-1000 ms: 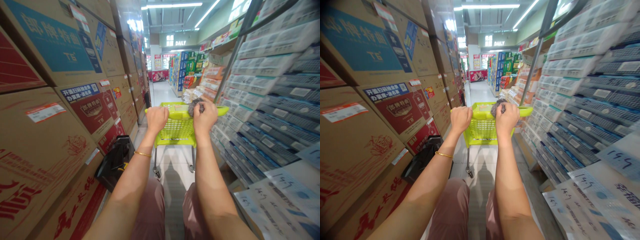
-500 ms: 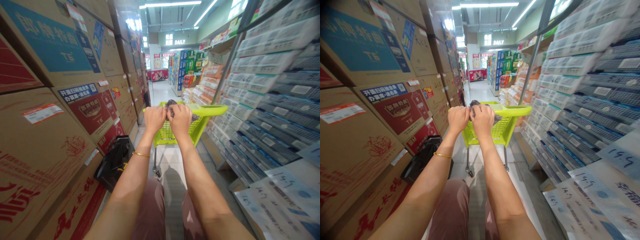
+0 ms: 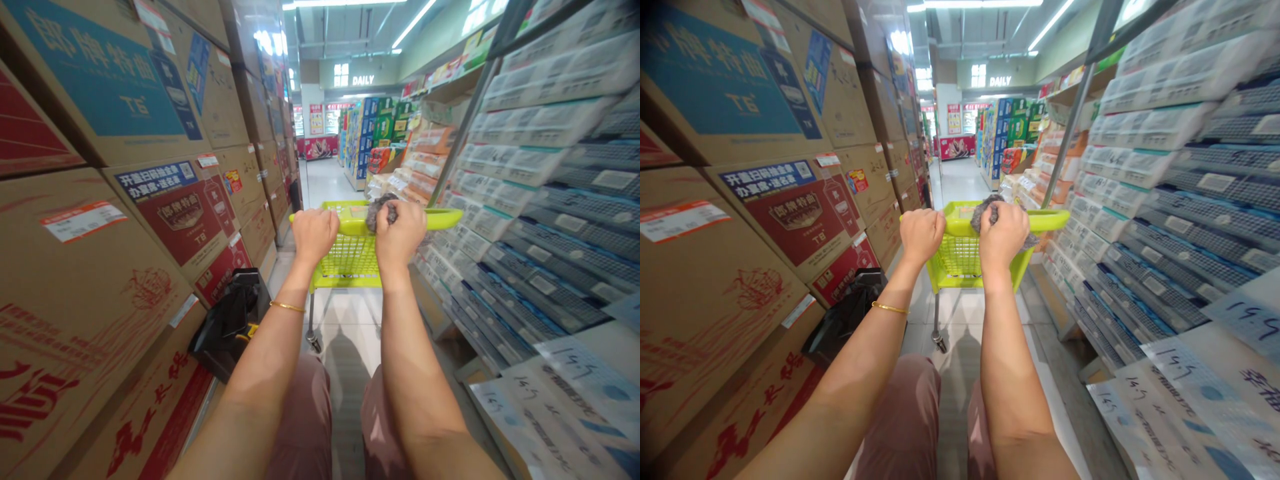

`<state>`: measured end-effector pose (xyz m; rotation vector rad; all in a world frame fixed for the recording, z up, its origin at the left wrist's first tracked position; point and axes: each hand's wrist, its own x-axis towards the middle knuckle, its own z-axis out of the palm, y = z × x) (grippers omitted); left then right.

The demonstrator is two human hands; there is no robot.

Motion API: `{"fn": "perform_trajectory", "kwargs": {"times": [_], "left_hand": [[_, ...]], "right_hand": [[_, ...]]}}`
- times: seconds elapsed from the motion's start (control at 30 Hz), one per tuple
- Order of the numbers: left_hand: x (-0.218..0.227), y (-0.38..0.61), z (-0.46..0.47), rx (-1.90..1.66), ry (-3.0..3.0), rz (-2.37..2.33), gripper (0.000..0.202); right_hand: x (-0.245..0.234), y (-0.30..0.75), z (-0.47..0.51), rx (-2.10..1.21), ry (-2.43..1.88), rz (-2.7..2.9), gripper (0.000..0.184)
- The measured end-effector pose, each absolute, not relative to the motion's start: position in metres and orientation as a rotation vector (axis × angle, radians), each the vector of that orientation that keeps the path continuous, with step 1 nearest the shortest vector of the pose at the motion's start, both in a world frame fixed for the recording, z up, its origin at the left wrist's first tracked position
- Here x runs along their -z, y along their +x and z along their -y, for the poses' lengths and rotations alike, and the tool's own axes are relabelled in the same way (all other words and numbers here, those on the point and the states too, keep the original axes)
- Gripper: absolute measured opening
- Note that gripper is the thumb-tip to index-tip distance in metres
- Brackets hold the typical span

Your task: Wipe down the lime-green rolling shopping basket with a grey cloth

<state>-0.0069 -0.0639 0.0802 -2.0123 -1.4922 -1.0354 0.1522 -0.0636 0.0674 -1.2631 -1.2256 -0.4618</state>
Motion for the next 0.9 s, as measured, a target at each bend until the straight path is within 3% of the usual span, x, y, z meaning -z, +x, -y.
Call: {"fn": "perform_trajectory", "kwargs": {"times": [0.43,0.9], "left_hand": [[-0.080,-0.009,0.063,0.997,-2.008,1.461,0.046],[-0.080,-0.003,0.064,1.048,-2.002,1.496,0.045]], "right_hand": [[-0.067,0.102,0.080,0.415,-1.225,1.549,0.022],[-0.066,0.156,0.064,0.442,-1.274,1.205,0.021]]}}
